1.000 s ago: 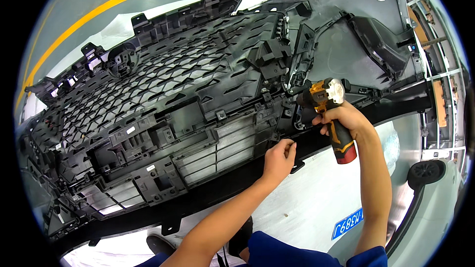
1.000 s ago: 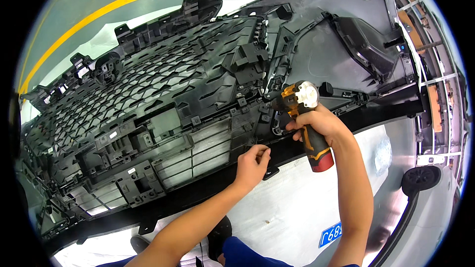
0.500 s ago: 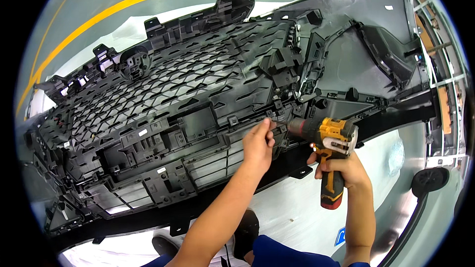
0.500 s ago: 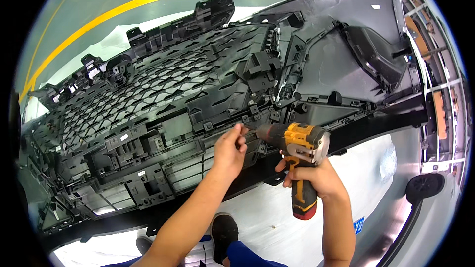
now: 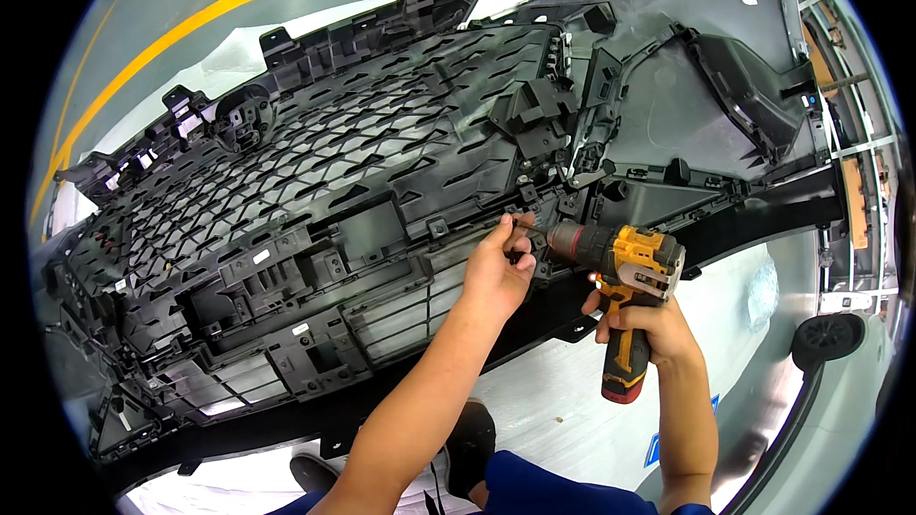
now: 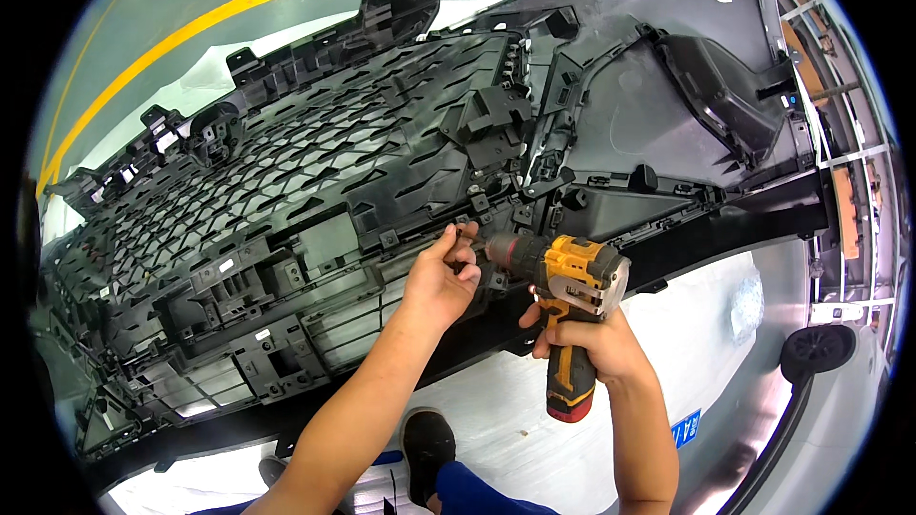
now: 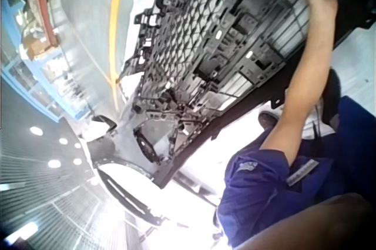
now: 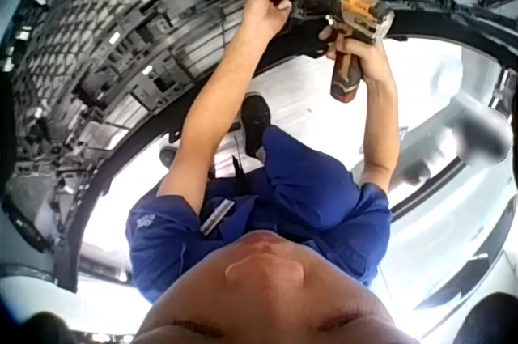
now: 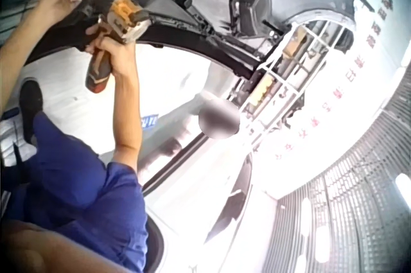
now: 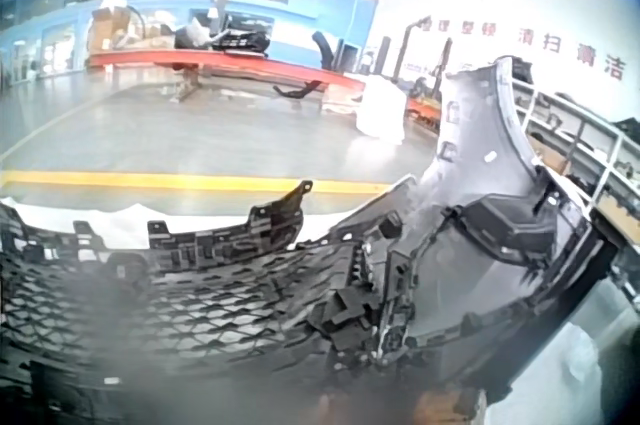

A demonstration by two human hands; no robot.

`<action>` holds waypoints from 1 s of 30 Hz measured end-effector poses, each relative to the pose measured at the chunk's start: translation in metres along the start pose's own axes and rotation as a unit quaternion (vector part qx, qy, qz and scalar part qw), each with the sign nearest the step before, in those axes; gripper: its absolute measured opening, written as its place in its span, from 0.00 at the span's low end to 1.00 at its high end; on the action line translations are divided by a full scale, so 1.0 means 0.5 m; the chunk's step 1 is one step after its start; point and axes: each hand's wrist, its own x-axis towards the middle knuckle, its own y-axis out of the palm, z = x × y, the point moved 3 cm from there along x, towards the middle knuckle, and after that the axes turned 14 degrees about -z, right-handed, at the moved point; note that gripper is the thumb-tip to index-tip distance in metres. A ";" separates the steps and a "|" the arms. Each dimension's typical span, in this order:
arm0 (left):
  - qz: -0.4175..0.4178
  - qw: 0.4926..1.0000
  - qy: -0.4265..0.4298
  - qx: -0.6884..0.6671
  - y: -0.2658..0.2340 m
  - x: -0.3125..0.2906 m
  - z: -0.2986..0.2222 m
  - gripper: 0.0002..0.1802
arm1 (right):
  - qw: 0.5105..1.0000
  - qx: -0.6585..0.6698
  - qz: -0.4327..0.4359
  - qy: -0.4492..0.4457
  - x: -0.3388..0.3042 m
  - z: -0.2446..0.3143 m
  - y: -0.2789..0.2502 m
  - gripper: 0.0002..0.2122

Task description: The person uses a cordless drill to fasten screws into a large black car grille laid on a white protective sheet. They repeatedly pick up screws from the sheet and drive them into the grille's mounting points.

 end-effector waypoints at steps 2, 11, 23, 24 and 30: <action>0.005 1.000 -0.001 -0.005 0.003 0.005 0.005 0.10 | 1.000 0.005 -0.001 -0.001 0.005 0.000 -0.004 0.27; -0.027 0.997 -0.071 0.033 0.023 0.028 0.031 0.13 | 0.991 -0.109 0.041 -0.066 0.016 0.016 -0.044 0.25; -0.009 0.995 -0.057 -0.083 0.048 0.117 0.047 0.06 | 0.997 -0.074 -0.024 -0.009 0.106 0.034 -0.009 0.21; -0.005 0.995 -0.055 -0.088 0.047 0.118 0.047 0.06 | 0.997 -0.080 -0.019 -0.010 0.107 0.037 -0.006 0.19; -0.009 0.999 -0.010 -0.036 0.030 0.116 0.050 0.11 | 0.990 -0.137 -0.023 0.015 0.117 0.083 0.032 0.21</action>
